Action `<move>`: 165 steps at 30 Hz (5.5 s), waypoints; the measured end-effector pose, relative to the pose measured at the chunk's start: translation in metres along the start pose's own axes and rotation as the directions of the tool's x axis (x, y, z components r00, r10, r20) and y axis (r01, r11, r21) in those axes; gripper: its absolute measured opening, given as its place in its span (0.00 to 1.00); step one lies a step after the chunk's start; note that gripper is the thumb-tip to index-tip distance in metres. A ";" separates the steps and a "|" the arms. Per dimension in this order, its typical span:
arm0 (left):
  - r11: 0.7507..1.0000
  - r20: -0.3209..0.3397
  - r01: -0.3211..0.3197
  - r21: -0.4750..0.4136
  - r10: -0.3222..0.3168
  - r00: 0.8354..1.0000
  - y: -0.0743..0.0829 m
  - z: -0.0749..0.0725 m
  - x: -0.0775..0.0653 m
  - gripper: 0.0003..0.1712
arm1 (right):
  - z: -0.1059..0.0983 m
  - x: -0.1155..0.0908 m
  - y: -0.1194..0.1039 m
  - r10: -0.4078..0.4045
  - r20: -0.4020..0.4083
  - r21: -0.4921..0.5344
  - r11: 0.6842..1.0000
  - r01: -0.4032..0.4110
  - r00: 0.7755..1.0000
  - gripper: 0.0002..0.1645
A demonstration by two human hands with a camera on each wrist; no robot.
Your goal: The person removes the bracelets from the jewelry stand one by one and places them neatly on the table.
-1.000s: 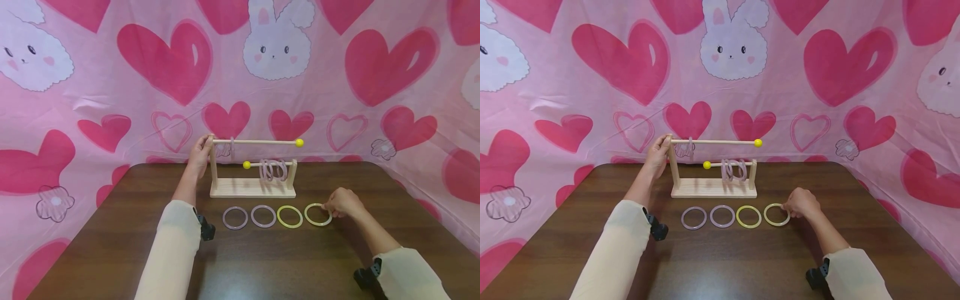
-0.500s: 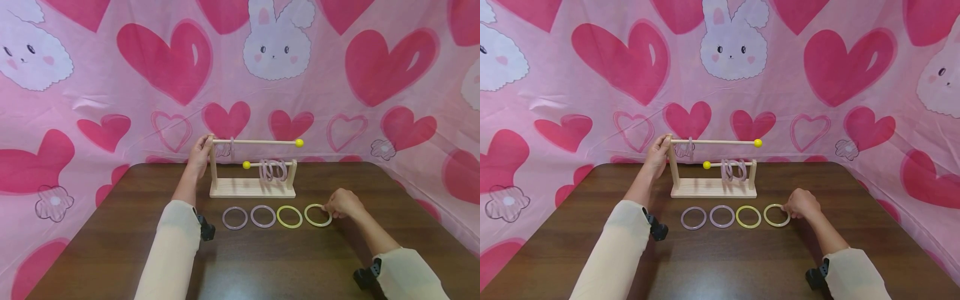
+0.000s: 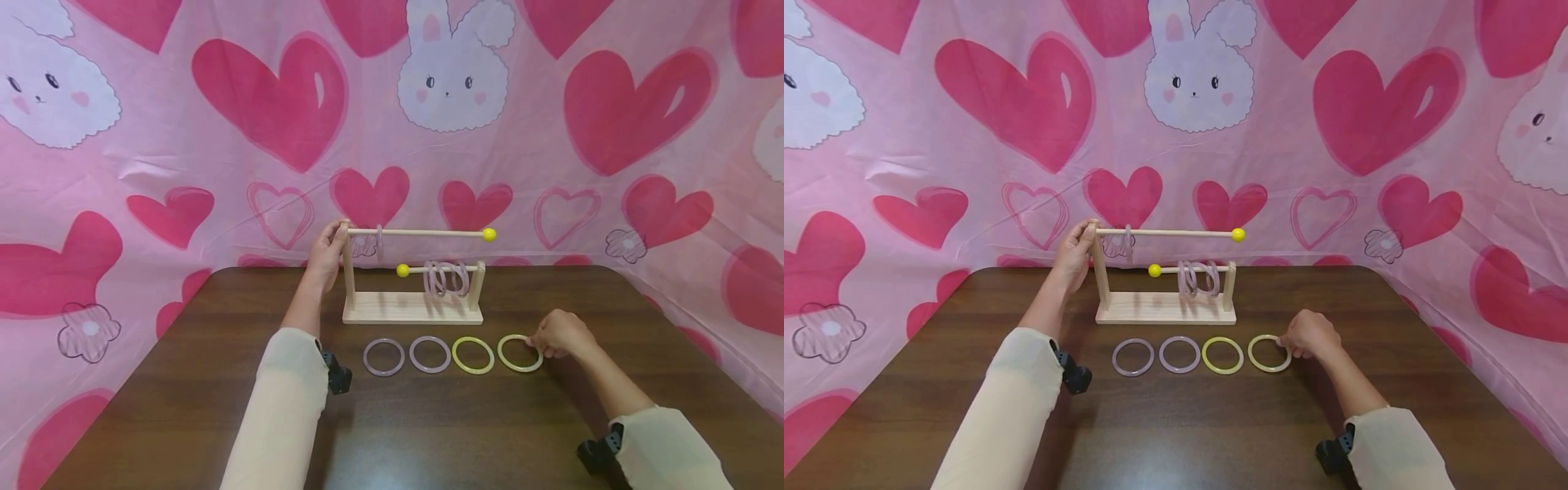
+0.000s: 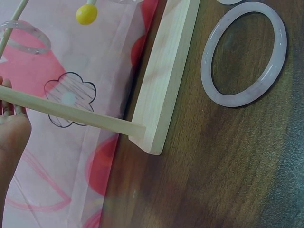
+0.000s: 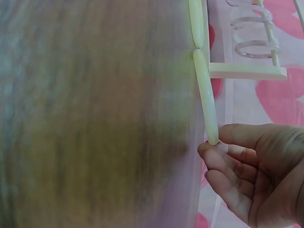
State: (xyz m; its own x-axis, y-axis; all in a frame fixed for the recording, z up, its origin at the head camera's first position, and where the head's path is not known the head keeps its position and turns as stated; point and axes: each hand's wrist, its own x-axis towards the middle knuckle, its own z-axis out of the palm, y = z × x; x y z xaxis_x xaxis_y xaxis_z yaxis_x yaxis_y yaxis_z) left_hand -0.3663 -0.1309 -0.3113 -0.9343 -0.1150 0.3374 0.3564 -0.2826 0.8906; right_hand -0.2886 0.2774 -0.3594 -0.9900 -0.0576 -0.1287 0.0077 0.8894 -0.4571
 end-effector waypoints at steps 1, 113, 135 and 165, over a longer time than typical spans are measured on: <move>1.000 -0.002 -0.001 0.001 0.001 1.000 0.000 0.000 0.000 0.13 | 0.000 0.000 0.000 -0.001 -0.001 0.000 1.000 0.001 1.000 0.14; 1.000 -0.001 -0.005 -0.023 0.005 1.000 -0.002 -0.001 0.000 0.06 | 0.027 0.004 -0.161 -0.306 -0.172 -0.047 0.952 0.302 0.936 0.06; 0.999 0.000 -0.021 -0.026 0.021 1.000 -0.001 0.000 0.000 0.06 | 0.025 0.014 -0.205 -0.354 -0.196 -0.051 0.935 0.351 0.914 0.09; 0.999 -0.012 -0.043 -0.002 0.043 0.999 -0.004 0.000 0.000 0.09 | 0.059 0.051 -0.247 -0.336 -0.564 0.180 0.842 0.509 0.754 0.17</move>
State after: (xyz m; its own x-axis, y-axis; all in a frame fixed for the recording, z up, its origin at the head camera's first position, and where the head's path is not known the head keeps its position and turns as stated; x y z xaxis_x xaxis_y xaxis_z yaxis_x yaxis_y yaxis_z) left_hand -0.3679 -0.1303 -0.3151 -0.9180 -0.1387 0.3715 0.3962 -0.2796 0.8746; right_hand -0.3325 0.0283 -0.3050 -0.8288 -0.0867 0.5527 -0.4725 0.6377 -0.6084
